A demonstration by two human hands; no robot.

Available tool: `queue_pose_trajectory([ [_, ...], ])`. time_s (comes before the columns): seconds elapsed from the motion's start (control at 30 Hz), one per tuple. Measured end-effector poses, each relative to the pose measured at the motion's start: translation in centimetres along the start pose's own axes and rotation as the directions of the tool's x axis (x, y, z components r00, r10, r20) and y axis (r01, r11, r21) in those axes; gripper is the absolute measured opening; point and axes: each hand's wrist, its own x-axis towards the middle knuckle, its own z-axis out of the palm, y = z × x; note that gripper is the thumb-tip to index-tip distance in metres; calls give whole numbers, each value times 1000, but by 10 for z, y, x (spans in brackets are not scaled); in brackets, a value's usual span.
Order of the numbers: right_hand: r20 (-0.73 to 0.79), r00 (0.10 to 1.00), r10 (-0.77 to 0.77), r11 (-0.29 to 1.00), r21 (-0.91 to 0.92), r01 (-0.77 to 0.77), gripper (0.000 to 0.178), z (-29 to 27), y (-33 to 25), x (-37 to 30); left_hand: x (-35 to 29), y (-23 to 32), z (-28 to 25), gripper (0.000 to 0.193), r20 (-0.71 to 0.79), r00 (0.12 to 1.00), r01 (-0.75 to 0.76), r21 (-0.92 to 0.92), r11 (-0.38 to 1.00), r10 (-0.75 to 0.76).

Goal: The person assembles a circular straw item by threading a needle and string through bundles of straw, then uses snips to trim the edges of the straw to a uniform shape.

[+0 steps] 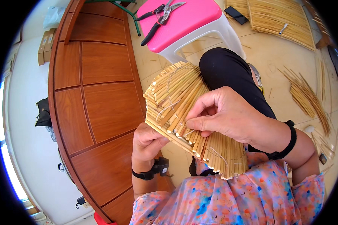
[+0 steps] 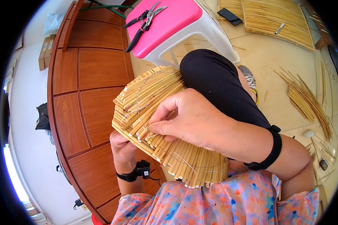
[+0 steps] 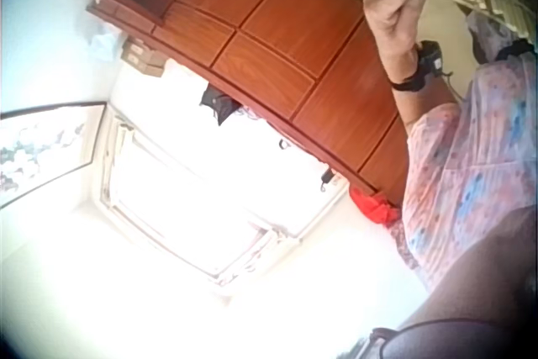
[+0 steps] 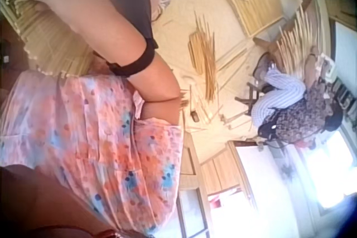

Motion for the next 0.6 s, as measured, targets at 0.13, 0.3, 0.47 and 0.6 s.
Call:
queue_pose_trajectory([
  [0.13, 11, 1000, -6, 1000, -15, 7, 13, -1, -1, 0, -3, -2, 8, 17, -92, 996, -19, 1, 1000, 19],
  [0.3, 22, 1000, -18, 999, -39, 19, 11, 1, 0, 1, -6, 2, 10, 16, -111, 994, 14, 36, 999, -10],
  [0.47, 18, 1000, -23, 999, -29, 23, 11, 4, 3, 3, -5, 6, 1, 15, -100, 993, 69, 61, 996, -63],
  [0.6, 12, 1000, -23, 998, -53, 23, 11, 4, 2, 3, -2, 13, -5, 13, -26, 999, 35, 275, 961, -29],
])
